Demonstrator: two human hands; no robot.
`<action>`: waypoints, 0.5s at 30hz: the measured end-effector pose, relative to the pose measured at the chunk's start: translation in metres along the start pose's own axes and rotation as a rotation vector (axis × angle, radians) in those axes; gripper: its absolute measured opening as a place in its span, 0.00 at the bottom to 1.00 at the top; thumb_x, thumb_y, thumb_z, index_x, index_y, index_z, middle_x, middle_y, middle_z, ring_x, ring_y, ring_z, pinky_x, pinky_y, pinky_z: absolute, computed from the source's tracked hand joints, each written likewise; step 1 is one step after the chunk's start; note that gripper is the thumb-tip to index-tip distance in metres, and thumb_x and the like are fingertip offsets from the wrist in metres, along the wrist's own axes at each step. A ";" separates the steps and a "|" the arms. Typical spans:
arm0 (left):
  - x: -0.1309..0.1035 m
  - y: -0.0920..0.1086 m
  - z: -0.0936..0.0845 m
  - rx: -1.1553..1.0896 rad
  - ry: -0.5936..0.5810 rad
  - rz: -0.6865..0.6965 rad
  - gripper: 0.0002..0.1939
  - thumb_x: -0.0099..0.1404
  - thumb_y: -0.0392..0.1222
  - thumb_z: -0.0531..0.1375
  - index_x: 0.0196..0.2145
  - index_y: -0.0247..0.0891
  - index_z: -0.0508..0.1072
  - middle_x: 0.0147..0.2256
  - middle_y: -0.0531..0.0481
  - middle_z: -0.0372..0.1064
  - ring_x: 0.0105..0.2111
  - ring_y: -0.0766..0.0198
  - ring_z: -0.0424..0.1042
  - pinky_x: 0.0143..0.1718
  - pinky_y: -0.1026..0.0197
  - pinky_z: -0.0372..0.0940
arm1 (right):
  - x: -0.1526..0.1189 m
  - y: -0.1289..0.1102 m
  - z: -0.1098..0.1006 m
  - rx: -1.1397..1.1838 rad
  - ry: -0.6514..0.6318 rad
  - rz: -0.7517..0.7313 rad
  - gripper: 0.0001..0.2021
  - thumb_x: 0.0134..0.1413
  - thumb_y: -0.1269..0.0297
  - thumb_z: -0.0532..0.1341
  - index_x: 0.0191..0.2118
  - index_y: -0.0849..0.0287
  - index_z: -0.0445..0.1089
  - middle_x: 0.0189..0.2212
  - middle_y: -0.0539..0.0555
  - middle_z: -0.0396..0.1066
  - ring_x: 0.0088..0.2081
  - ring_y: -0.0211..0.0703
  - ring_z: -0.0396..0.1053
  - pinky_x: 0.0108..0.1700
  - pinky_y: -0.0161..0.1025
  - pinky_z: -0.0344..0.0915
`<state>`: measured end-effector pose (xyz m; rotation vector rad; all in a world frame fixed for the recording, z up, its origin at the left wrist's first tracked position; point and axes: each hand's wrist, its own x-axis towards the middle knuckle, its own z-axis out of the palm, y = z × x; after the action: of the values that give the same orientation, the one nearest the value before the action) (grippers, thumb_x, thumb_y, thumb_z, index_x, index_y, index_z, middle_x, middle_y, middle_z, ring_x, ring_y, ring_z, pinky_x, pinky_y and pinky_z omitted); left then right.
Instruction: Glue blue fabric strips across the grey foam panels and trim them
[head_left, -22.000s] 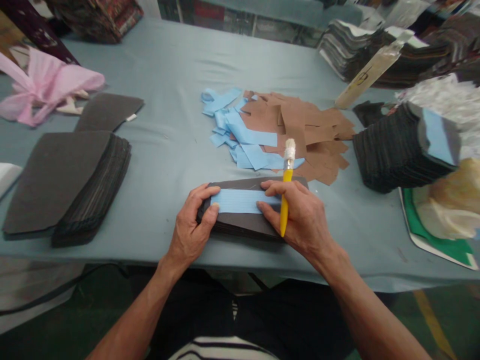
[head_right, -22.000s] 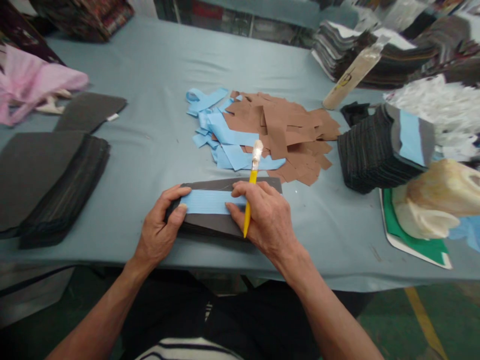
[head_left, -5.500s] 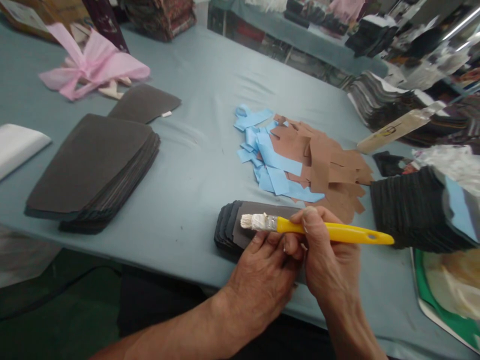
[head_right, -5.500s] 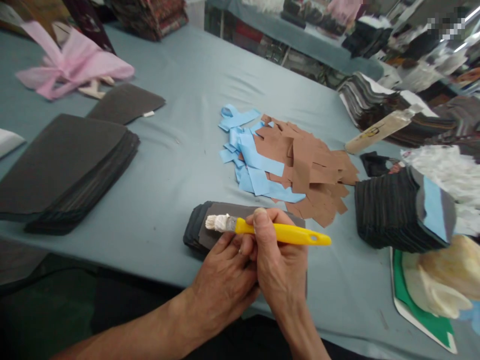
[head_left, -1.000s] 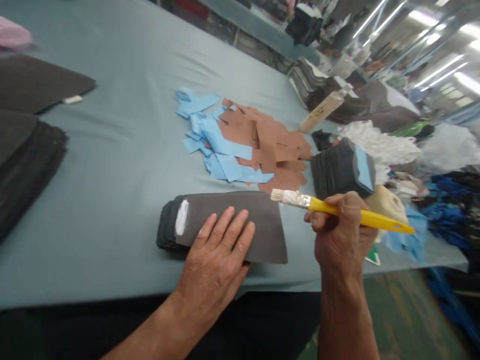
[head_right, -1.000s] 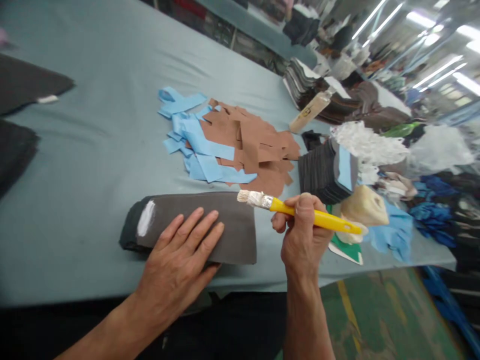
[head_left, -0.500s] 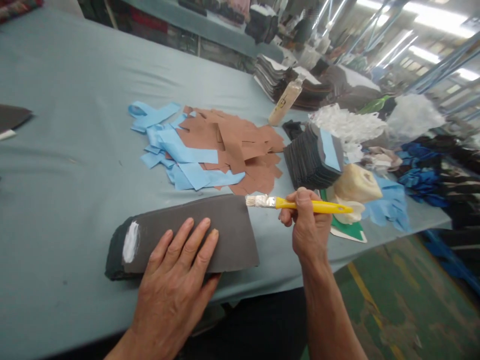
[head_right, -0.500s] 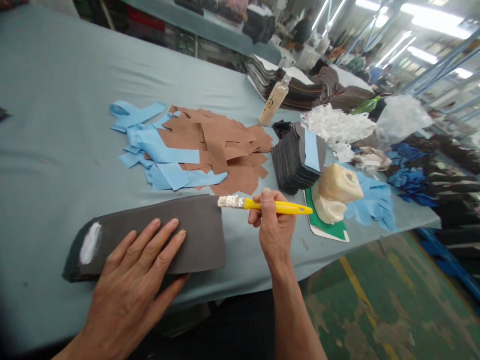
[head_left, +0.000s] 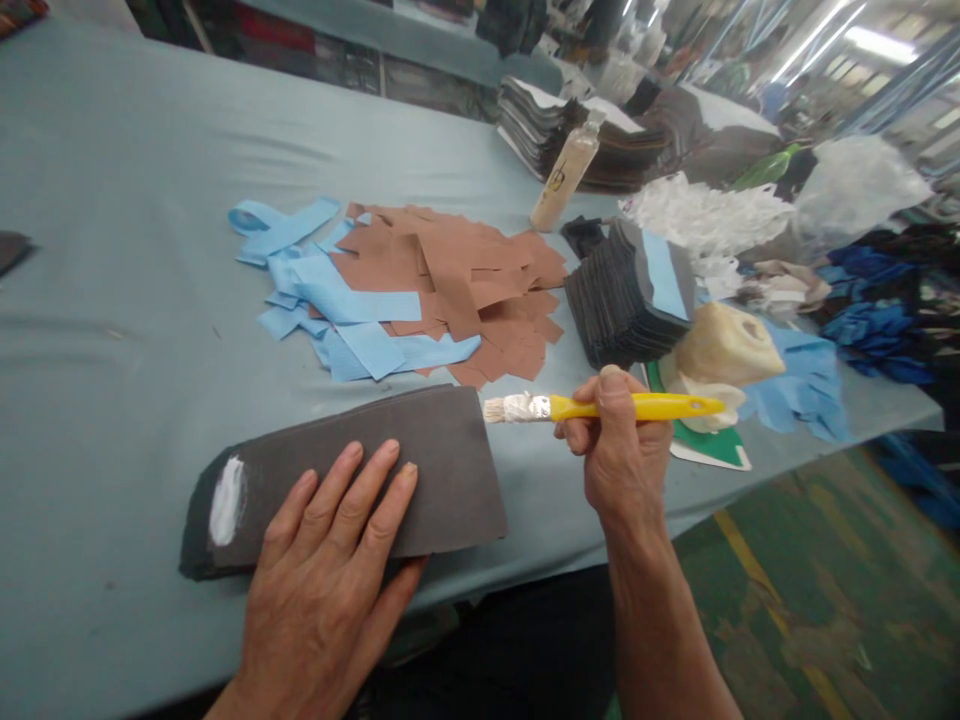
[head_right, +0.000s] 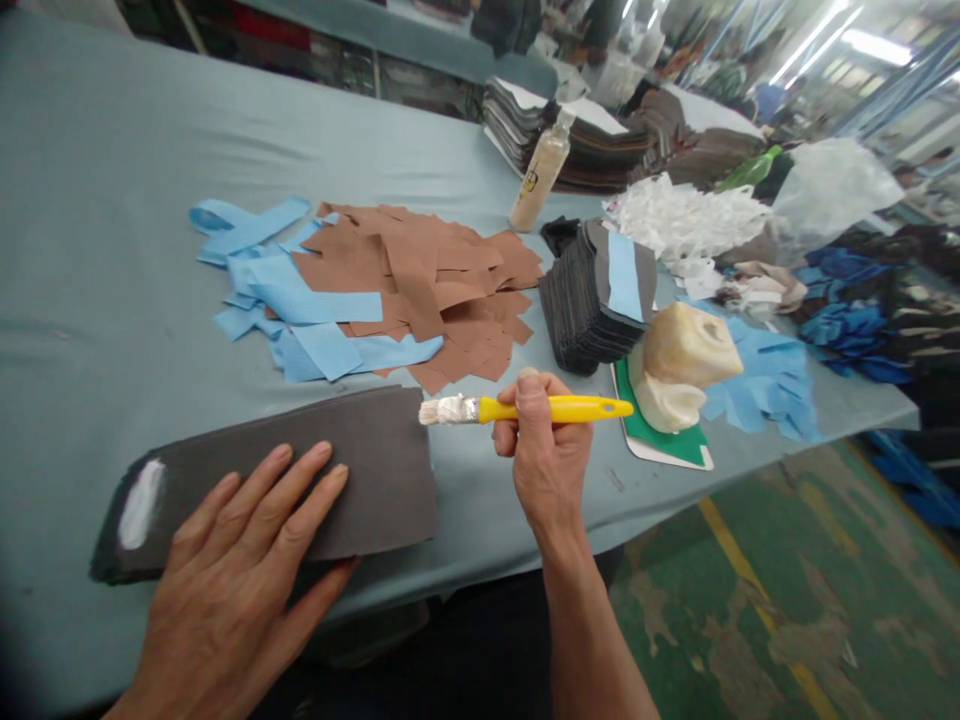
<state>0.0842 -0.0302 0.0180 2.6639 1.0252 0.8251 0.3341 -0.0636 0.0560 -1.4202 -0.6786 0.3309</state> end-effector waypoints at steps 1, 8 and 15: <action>0.000 0.000 0.000 0.005 -0.001 0.000 0.23 0.77 0.49 0.58 0.65 0.42 0.72 0.68 0.44 0.69 0.69 0.46 0.67 0.74 0.45 0.50 | -0.001 0.000 0.000 0.000 -0.002 0.001 0.21 0.62 0.44 0.69 0.29 0.56 0.70 0.12 0.40 0.60 0.14 0.33 0.59 0.18 0.32 0.57; 0.001 0.002 0.000 0.039 -0.002 0.014 0.23 0.76 0.47 0.59 0.65 0.42 0.71 0.67 0.42 0.70 0.69 0.45 0.68 0.73 0.42 0.52 | -0.003 0.000 0.001 -0.005 -0.037 -0.003 0.23 0.64 0.42 0.67 0.28 0.56 0.70 0.12 0.40 0.58 0.14 0.32 0.58 0.18 0.32 0.58; 0.003 0.002 -0.002 0.015 -0.010 0.006 0.23 0.77 0.48 0.59 0.65 0.42 0.71 0.68 0.42 0.70 0.69 0.45 0.67 0.74 0.43 0.51 | -0.007 0.000 0.001 -0.028 -0.051 0.001 0.23 0.64 0.41 0.67 0.28 0.56 0.69 0.13 0.40 0.58 0.14 0.32 0.58 0.18 0.32 0.57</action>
<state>0.0862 -0.0300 0.0214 2.6820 1.0253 0.8079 0.3282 -0.0665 0.0546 -1.4430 -0.7262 0.3607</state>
